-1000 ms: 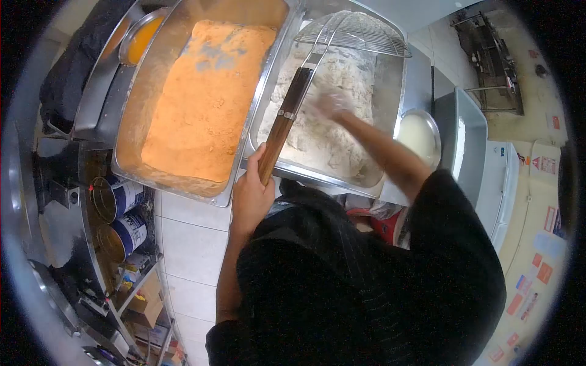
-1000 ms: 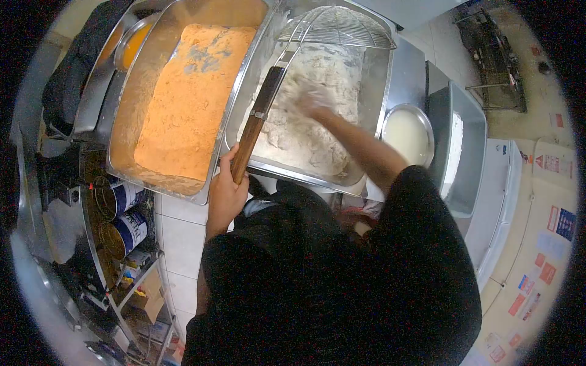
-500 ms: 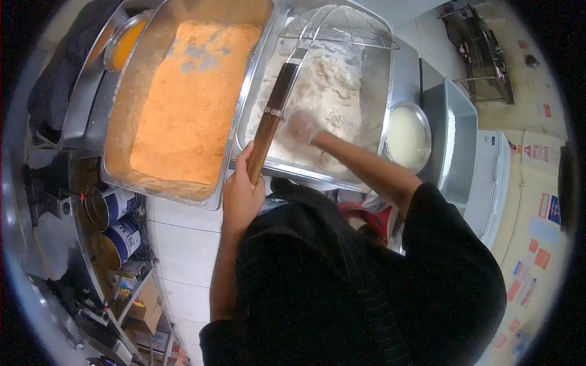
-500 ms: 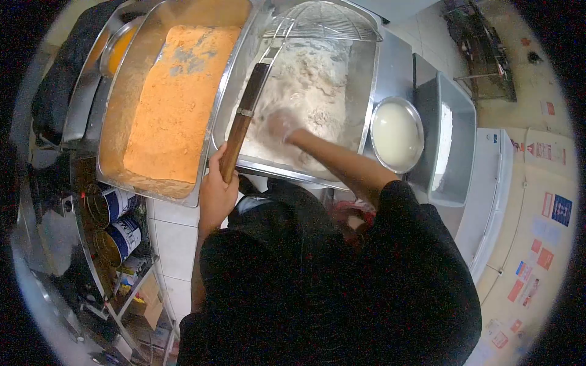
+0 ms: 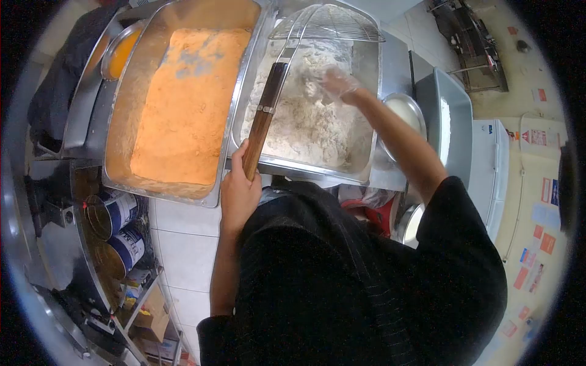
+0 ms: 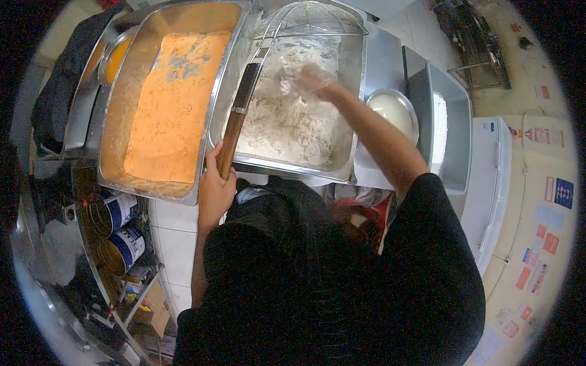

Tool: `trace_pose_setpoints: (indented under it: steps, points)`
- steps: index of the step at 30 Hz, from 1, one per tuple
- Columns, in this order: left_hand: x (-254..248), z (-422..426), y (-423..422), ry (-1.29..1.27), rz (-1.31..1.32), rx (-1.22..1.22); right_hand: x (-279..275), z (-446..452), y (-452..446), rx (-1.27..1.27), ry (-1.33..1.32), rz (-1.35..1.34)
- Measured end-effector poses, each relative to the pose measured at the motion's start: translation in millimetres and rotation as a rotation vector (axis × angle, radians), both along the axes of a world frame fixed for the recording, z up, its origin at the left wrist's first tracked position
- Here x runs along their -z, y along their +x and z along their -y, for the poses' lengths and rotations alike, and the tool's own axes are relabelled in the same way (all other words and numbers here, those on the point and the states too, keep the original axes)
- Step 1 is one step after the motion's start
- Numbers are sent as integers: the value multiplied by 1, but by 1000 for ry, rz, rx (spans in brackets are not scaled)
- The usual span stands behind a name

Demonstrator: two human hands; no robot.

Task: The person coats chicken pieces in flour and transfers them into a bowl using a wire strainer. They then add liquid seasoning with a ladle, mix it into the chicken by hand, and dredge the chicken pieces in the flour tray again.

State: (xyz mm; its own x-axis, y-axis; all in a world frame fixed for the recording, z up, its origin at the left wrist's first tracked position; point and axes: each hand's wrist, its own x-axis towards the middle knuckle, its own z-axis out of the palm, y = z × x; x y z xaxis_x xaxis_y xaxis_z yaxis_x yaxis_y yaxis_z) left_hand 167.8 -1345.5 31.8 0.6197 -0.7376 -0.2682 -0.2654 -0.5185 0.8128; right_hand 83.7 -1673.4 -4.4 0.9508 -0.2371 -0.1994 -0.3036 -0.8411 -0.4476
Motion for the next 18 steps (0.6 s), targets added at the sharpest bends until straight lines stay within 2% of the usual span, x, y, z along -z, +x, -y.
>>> trace_pose_setpoints:
  steps: [2, 4, 5, 7, 8, 12, 15, 16, 17, 18]
  points:
    - [0, 0, -1, -12, -3, -11, 5, 18, -18, -247, -389, -12]
    - [1, -1, 0, -5, 0, -5, 7, 23, -29, 543, 693, -128]
    - [2, -1, 1, 3, 8, 2, -3, 14, -31, 578, 701, -240]
    - [4, -3, 1, 0, 7, 5, -10, -27, -32, 199, 255, -472]
    - [5, -3, 2, -2, 15, 16, -7, -53, -29, 64, 111, -537]
    - [6, -4, 2, -16, 5, 11, 35, -134, -1, -17, -54, -653]
    - [7, -1, -1, -37, 55, 6, 184, -90, -32, -189, 212, -150]
    - [5, 0, -1, -22, 40, 10, 79, -115, -1, -196, 81, -404]
    - [3, 0, -1, -7, 30, 11, 73, -108, -1, -189, 72, -395]
    - [3, -1, -1, -14, 40, 17, 69, -98, -1, -198, 257, -384]
